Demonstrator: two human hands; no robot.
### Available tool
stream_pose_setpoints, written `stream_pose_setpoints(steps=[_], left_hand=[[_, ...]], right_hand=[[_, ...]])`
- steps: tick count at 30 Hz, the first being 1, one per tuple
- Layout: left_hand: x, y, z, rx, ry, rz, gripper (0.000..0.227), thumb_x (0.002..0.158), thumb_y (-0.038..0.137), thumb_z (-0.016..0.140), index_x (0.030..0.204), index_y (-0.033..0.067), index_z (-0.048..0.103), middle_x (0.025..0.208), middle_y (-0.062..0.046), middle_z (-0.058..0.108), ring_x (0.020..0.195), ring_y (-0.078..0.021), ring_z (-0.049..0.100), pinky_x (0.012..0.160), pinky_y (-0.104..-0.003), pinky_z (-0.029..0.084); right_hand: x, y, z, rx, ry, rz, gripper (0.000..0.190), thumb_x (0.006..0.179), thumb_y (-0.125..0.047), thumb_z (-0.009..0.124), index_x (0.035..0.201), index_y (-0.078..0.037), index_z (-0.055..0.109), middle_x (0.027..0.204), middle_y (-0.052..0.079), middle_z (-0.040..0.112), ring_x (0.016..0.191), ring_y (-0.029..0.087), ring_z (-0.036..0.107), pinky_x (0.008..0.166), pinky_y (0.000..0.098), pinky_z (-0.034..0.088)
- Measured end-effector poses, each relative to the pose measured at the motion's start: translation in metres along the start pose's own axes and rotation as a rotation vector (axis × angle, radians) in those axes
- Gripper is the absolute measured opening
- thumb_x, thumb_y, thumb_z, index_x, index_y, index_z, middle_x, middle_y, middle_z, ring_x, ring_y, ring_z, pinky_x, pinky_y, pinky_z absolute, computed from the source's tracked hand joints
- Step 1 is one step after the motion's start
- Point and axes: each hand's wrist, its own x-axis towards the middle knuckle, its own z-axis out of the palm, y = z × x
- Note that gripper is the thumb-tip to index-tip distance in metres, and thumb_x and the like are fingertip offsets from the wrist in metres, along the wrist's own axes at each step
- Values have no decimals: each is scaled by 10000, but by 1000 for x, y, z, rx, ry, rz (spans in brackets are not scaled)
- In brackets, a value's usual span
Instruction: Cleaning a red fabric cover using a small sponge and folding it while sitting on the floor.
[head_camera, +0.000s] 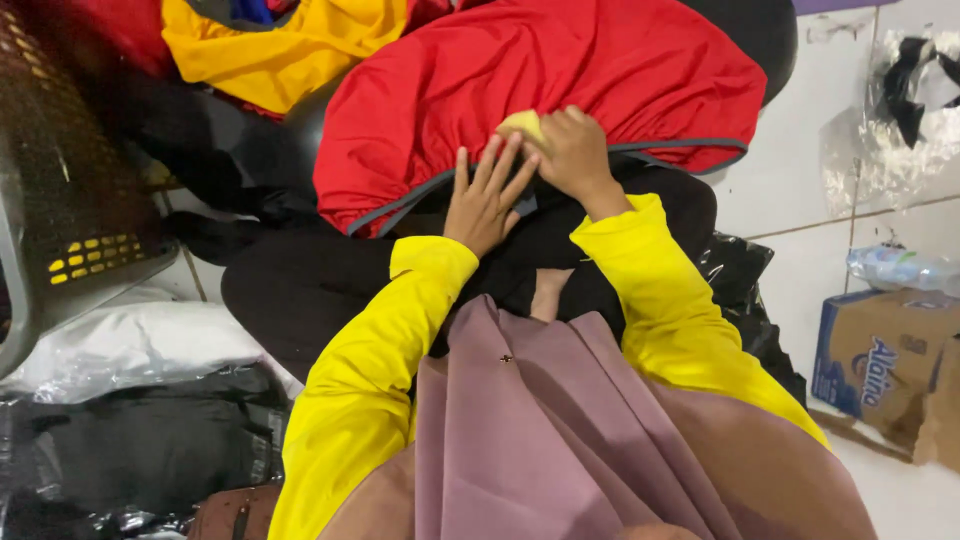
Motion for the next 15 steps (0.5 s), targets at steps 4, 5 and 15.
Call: stream_pose_setpoints(steps=[4,5,15], left_hand=[[1,-6,0,33,-32,-4,1018,845,439,803,1666,154,273,1717,-115,217,1573,-348,208,1252,-582,200],[3,-7,-2,36,-1,-25,978,849,440,801,1655,177,315,1706,-112,251,1562,-348,244,1239,-587,226],[10,-5,14,14,82,-57,843,849,410,734,1618,237,434,1670,-66,382,1511,-332,364,1178,-596,266]], right_hand=[[12,36,-52,-133,-54,235,426,1070,-450,672,897,-61,650,808,116,668,713,339,600,674,445,447],[10,55,-59,-171,-29,335,391,1062,-420,705,918,-59,664,823,119,682,701,343,620,705,452,443],[-29,74,-89,-138,198,446,461,1071,-475,614,917,-40,629,828,152,634,761,381,553,644,499,427]])
